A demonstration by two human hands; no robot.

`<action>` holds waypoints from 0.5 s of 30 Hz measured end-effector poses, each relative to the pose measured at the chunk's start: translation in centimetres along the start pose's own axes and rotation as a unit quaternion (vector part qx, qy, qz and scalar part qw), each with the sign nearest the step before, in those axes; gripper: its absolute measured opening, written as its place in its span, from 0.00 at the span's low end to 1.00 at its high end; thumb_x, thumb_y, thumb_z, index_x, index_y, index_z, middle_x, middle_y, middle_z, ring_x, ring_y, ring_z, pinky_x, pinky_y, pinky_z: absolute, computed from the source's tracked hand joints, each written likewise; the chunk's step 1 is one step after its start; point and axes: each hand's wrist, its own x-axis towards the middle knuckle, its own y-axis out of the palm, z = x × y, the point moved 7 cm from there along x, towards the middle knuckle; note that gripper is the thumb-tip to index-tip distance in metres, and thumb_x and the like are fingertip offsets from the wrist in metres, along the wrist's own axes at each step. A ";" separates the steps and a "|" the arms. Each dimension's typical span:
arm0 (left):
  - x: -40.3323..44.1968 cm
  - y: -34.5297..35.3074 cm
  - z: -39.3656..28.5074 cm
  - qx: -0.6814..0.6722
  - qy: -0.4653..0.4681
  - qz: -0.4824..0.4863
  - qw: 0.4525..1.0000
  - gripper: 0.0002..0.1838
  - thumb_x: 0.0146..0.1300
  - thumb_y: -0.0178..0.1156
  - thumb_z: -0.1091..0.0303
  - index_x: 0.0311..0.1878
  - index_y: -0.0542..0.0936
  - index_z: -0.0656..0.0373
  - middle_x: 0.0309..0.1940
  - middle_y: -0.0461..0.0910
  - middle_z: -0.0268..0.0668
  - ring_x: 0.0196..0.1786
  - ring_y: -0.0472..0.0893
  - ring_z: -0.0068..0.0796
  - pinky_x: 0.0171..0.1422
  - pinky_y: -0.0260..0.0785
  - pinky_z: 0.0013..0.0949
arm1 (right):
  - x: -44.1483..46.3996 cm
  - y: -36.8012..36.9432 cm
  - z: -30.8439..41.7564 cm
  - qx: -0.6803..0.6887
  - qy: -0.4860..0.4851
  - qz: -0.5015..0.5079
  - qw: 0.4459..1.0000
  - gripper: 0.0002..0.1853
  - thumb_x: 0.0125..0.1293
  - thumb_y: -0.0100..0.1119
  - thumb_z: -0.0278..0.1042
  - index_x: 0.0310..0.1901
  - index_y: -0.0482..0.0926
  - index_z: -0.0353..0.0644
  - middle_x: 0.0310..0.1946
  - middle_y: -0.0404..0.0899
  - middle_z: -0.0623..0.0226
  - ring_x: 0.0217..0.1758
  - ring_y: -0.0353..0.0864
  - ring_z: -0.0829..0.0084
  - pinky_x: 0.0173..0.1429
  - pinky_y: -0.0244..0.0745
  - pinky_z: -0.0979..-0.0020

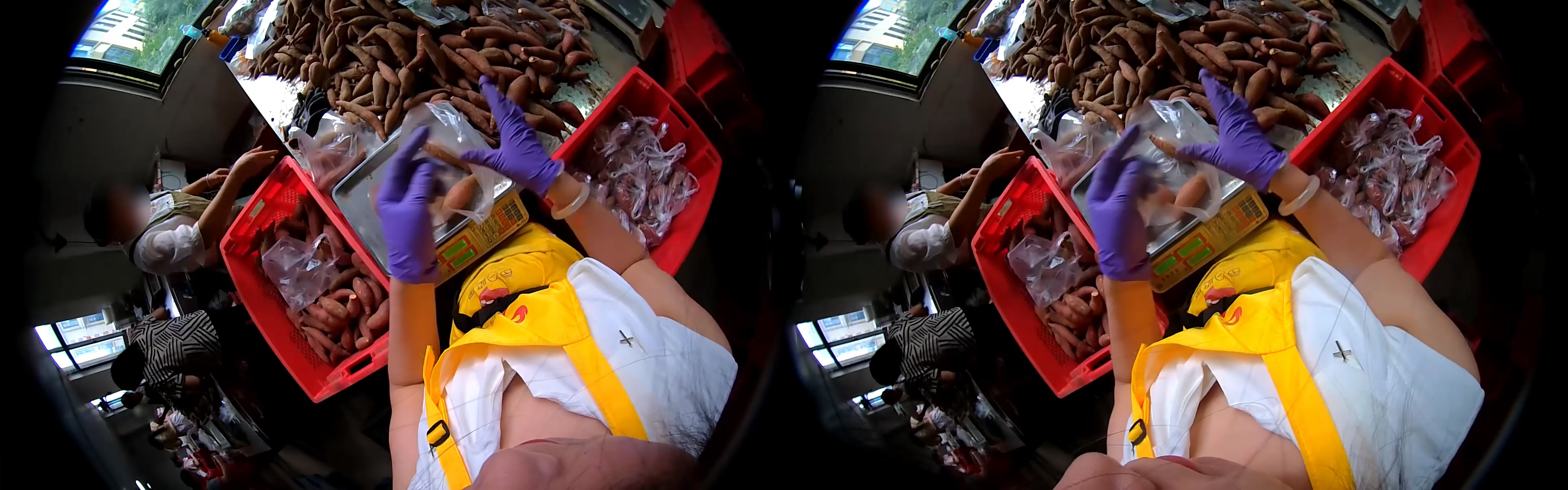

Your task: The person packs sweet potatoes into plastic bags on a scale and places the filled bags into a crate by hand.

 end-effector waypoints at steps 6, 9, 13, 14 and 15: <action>-1.0 -2.2 0.9 -0.041 0.014 -0.026 0.999 0.22 0.65 0.48 0.83 0.62 0.76 0.64 0.48 0.81 0.37 0.37 0.76 0.17 0.44 0.69 0.20 | -1.9 1.1 -3.1 0.124 0.099 0.131 0.979 0.67 0.45 0.77 0.56 0.76 0.40 0.39 0.75 0.48 0.47 0.78 0.48 0.48 0.79 0.44 0.56; -1.7 -4.3 1.2 -0.013 0.017 -0.080 0.997 0.23 0.66 0.47 0.84 0.63 0.76 0.63 0.50 0.81 0.38 0.45 0.79 0.20 0.50 0.72 0.23 | -4.9 2.4 -3.8 -0.027 -0.033 0.176 0.983 0.73 0.38 0.80 0.58 0.76 0.37 0.38 0.77 0.41 0.48 0.80 0.39 0.49 0.80 0.39 0.57; -2.2 2.6 3.1 0.000 0.015 0.024 1.000 0.24 0.65 0.48 0.87 0.63 0.75 0.62 0.56 0.78 0.34 0.53 0.78 0.20 0.60 0.69 0.24 | -8.4 8.7 -2.6 0.163 0.009 0.215 0.963 0.67 0.46 0.71 0.64 0.76 0.38 0.37 0.77 0.40 0.51 0.81 0.36 0.51 0.81 0.34 0.58; -2.5 4.4 4.2 0.005 0.064 0.061 0.996 0.24 0.64 0.49 0.87 0.62 0.75 0.62 0.56 0.79 0.33 0.54 0.77 0.21 0.61 0.67 0.24 | -7.9 10.1 -1.5 0.269 0.030 0.207 0.940 0.59 0.55 0.64 0.64 0.76 0.42 0.37 0.77 0.45 0.52 0.80 0.41 0.52 0.80 0.37 0.58; -3.3 6.0 6.2 0.052 0.064 0.093 0.992 0.25 0.61 0.50 0.87 0.62 0.76 0.61 0.54 0.80 0.35 0.53 0.78 0.22 0.60 0.68 0.25 | -6.5 8.4 1.4 0.412 0.181 0.151 0.880 0.48 0.62 0.57 0.61 0.74 0.49 0.38 0.73 0.53 0.53 0.76 0.51 0.55 0.76 0.47 0.60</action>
